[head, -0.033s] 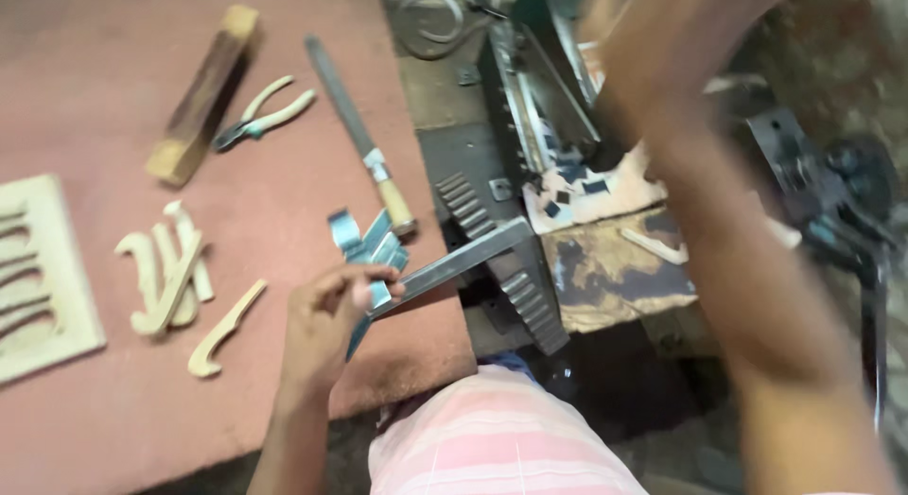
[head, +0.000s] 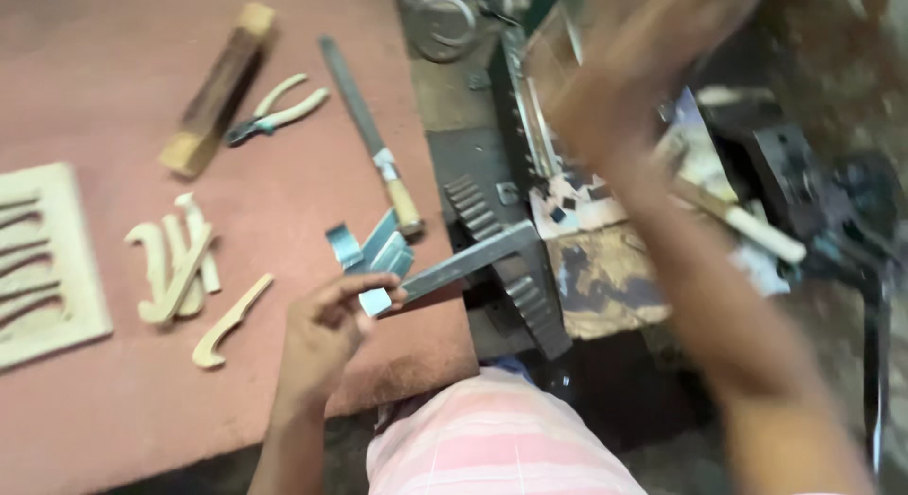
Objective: The person uses a manual metal shearing machine to cut small rectangular pieces from metal strips. They repeatedly place a strip into the shear, operate the lever to cut, and remove the cut piece, stacking the finished pieces on the workbench.
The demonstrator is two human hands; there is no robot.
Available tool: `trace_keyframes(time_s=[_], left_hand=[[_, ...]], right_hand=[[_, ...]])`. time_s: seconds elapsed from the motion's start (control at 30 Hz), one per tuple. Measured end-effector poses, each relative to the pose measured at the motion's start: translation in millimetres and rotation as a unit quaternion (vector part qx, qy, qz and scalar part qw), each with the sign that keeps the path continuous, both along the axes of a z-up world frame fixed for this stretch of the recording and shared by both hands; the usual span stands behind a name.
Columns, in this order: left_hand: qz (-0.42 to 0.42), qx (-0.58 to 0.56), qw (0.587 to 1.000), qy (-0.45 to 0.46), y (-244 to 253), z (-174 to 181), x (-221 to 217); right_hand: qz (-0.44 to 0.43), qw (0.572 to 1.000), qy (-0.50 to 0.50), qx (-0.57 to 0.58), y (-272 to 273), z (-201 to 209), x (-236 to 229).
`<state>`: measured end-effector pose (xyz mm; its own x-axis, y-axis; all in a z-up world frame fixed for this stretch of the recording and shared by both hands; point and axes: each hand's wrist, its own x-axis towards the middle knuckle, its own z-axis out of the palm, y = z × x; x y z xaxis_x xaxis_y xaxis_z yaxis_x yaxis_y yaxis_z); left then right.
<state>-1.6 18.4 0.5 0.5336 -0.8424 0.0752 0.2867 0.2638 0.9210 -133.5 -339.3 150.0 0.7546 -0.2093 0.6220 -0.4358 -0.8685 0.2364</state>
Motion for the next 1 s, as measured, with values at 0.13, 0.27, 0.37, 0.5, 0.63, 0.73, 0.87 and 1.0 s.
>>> trace_keyframes(time_s=[0.13,0.27,0.37,0.5,0.63,0.73,0.87,1.0], left_hand=[[0.148,0.023,0.962,-0.226,36.3,-5.1,-23.6],[0.291,0.147,0.892,-0.313,52.9,-18.2,-39.8],[0.349,0.223,0.872,-0.263,68.6,-27.2,-50.5],[0.432,0.178,0.825,-0.319,68.6,-25.4,-40.0],[0.313,0.137,0.931,-0.132,38.8,-32.2,-12.5],[0.295,0.061,0.926,-0.227,-6.8,-29.7,7.3],[0.327,-0.029,0.9,-0.288,-64.3,-26.2,37.6],[0.259,-0.014,0.872,-0.416,-80.2,-33.9,25.5]], right_hand=[[-0.051,0.921,0.149,0.357,122.1,-154.9,95.7],[-0.051,0.932,0.118,0.339,121.6,-211.9,125.1],[-0.013,0.861,0.106,0.497,109.3,-205.4,117.1],[0.089,0.628,0.005,0.773,149.7,-157.9,30.5],[0.019,0.491,-0.036,0.87,182.5,-147.9,-20.1],[0.04,0.498,-0.027,0.866,191.7,-146.1,-41.1],[0.088,0.473,0.012,0.877,213.6,-137.6,-62.1],[-0.036,0.441,0.009,0.897,206.3,-122.4,-48.4]])
